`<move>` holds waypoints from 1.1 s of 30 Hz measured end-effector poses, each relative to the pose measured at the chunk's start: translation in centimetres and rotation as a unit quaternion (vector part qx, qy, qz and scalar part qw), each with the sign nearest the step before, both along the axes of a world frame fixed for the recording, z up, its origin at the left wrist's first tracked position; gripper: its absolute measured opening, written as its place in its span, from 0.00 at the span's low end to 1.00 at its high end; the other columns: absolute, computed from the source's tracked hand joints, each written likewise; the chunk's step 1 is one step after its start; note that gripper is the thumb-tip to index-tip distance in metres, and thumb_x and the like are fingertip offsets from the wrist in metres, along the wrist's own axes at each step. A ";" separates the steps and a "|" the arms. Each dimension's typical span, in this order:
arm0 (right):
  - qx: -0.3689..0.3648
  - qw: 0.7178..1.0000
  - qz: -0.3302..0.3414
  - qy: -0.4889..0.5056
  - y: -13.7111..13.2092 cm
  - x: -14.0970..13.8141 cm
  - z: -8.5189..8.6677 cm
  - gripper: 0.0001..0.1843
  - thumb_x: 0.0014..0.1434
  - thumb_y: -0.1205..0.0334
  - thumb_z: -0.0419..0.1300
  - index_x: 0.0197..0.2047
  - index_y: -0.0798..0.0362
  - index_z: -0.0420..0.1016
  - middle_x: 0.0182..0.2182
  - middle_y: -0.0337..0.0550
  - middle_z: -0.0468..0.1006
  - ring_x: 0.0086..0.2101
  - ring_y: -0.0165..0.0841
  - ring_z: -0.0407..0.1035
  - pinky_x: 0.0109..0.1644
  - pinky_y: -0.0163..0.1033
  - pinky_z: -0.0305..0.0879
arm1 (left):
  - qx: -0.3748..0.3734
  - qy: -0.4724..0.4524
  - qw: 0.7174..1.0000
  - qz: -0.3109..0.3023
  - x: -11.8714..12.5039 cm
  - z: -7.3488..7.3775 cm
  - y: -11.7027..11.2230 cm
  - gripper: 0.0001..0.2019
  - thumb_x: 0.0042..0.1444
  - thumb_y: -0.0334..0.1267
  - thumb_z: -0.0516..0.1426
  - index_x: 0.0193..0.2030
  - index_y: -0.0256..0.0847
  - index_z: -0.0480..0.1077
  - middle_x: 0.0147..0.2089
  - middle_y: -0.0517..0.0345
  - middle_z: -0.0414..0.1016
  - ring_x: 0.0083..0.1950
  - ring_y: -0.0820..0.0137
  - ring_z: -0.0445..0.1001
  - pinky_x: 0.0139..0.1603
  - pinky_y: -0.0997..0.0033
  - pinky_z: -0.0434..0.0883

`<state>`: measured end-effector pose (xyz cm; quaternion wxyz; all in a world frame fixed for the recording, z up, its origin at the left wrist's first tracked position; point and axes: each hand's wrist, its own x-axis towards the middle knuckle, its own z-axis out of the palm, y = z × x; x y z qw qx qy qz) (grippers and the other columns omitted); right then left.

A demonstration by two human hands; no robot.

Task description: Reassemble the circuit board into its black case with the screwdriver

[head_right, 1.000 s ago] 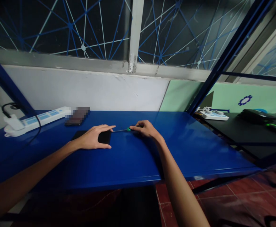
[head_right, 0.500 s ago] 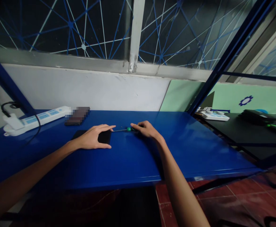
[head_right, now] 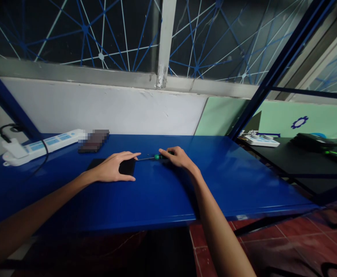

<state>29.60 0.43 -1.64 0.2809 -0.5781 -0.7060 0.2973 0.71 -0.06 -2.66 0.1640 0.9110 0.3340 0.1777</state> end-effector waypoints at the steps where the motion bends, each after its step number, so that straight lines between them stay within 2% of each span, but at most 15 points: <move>1: -0.011 1.000 0.003 0.014 -0.1 0.0 0.1 0.26 0.54 0.36 0.57 0.26 0.54 0.68 0.18 0.34 0.60 0.20 0.25 0.51 0.22 0.34 0.46 | 0.000 0.001 1.000 0.001 0.0 0.0 0.0 0.42 0.48 0.60 0.60 0.68 0.52 0.52 0.58 0.53 0.68 0.57 0.55 0.67 0.56 0.52 0.63; 3: -0.056 0.997 0.010 0.051 -0.4 0.2 0.2 0.24 0.51 0.39 0.62 0.35 0.53 0.69 0.17 0.32 0.60 0.19 0.24 0.51 0.21 0.34 0.45 | -0.001 0.001 1.000 0.002 0.0 0.0 0.0 0.42 0.48 0.60 0.60 0.68 0.51 0.52 0.58 0.53 0.68 0.57 0.55 0.67 0.56 0.51 0.63; 5: -0.094 0.993 0.013 0.076 -0.5 0.4 0.3 0.26 0.48 0.41 0.66 0.40 0.51 0.66 0.16 0.29 0.59 0.17 0.24 0.49 0.19 0.33 0.44 | -0.004 0.000 1.000 0.002 0.0 0.0 0.0 0.42 0.49 0.60 0.60 0.68 0.51 0.52 0.58 0.53 0.68 0.57 0.55 0.66 0.56 0.51 0.64; 7: -0.097 0.992 0.015 0.074 -0.3 0.5 0.2 0.25 0.49 0.40 0.64 0.37 0.52 0.66 0.17 0.30 0.59 0.17 0.24 0.50 0.20 0.33 0.44 | -0.007 -0.001 1.000 0.001 0.0 0.1 0.0 0.41 0.49 0.60 0.60 0.68 0.51 0.53 0.58 0.53 0.68 0.57 0.55 0.66 0.55 0.50 0.64; 12: -0.020 1.000 -0.007 0.006 0.1 0.0 0.0 0.29 0.54 0.34 0.56 0.22 0.54 0.65 0.17 0.34 0.59 0.20 0.25 0.51 0.22 0.35 0.46 | -0.005 0.000 1.000 0.000 0.0 0.1 0.0 0.41 0.49 0.59 0.60 0.68 0.53 0.52 0.58 0.53 0.68 0.57 0.54 0.66 0.56 0.50 0.63; 14: -0.015 1.000 -0.010 0.014 -0.1 -0.2 0.2 0.28 0.53 0.35 0.56 0.25 0.54 0.67 0.17 0.34 0.59 0.19 0.25 0.51 0.22 0.34 0.46 | -0.004 0.000 1.000 -0.001 0.0 0.1 -0.1 0.42 0.49 0.59 0.60 0.68 0.52 0.51 0.59 0.52 0.67 0.58 0.54 0.66 0.56 0.50 0.63; 18: -0.072 0.994 0.002 0.080 -0.7 -0.1 0.6 0.26 0.47 0.40 0.66 0.39 0.51 0.66 0.16 0.29 0.60 0.17 0.24 0.50 0.19 0.32 0.45 | -0.009 0.008 1.000 0.018 0.0 0.2 -0.3 0.45 0.48 0.60 0.61 0.70 0.53 0.48 0.64 0.49 0.59 0.59 0.52 0.65 0.55 0.52 0.65; 20: -0.091 0.992 0.004 0.087 -0.8 0.0 0.7 0.26 0.47 0.41 0.66 0.38 0.51 0.65 0.15 0.29 0.60 0.16 0.24 0.50 0.18 0.32 0.43 | -0.016 0.017 0.999 0.030 0.1 0.3 -0.5 0.45 0.48 0.61 0.61 0.70 0.54 0.47 0.67 0.49 0.55 0.61 0.51 0.64 0.55 0.53 0.65; 23: -0.063 0.996 -0.002 0.059 -0.5 0.0 0.5 0.24 0.49 0.38 0.63 0.28 0.52 0.65 0.15 0.32 0.60 0.16 0.24 0.51 0.19 0.33 0.45 | -0.019 0.036 0.998 0.038 0.1 0.3 -0.5 0.47 0.48 0.63 0.59 0.70 0.54 0.45 0.69 0.49 0.51 0.63 0.49 0.61 0.56 0.50 0.63; 25: -0.033 0.999 -0.004 0.039 -0.3 -0.1 0.4 0.27 0.52 0.36 0.59 0.22 0.52 0.61 0.15 0.33 0.58 0.17 0.24 0.50 0.20 0.34 0.45 | -0.008 0.051 0.998 0.035 0.1 0.2 -0.4 0.47 0.48 0.65 0.58 0.71 0.53 0.44 0.69 0.48 0.53 0.63 0.48 0.60 0.59 0.45 0.59; 27: -0.020 0.999 0.001 0.035 -0.3 -0.2 0.4 0.29 0.54 0.35 0.56 0.20 0.52 0.59 0.15 0.33 0.56 0.18 0.24 0.49 0.21 0.35 0.44 | 0.004 0.063 0.997 0.033 0.2 0.1 -0.3 0.48 0.48 0.67 0.56 0.71 0.50 0.45 0.67 0.46 0.58 0.64 0.48 0.59 0.60 0.43 0.55; 30: -0.032 0.998 0.011 0.058 -0.6 -0.4 0.7 0.24 0.52 0.39 0.60 0.28 0.53 0.66 0.17 0.32 0.59 0.18 0.24 0.50 0.21 0.34 0.44 | 0.003 0.069 0.997 0.037 0.3 0.1 -0.3 0.49 0.47 0.67 0.56 0.71 0.47 0.46 0.63 0.46 0.64 0.62 0.49 0.61 0.60 0.46 0.55; 33: -0.063 0.994 0.028 0.088 -0.9 -0.3 1.0 0.22 0.46 0.47 0.68 0.36 0.52 0.67 0.18 0.31 0.62 0.18 0.24 0.52 0.20 0.33 0.45 | 0.001 0.066 0.997 0.035 0.3 0.1 -0.3 0.48 0.47 0.67 0.56 0.70 0.47 0.47 0.63 0.47 0.65 0.62 0.50 0.61 0.60 0.47 0.54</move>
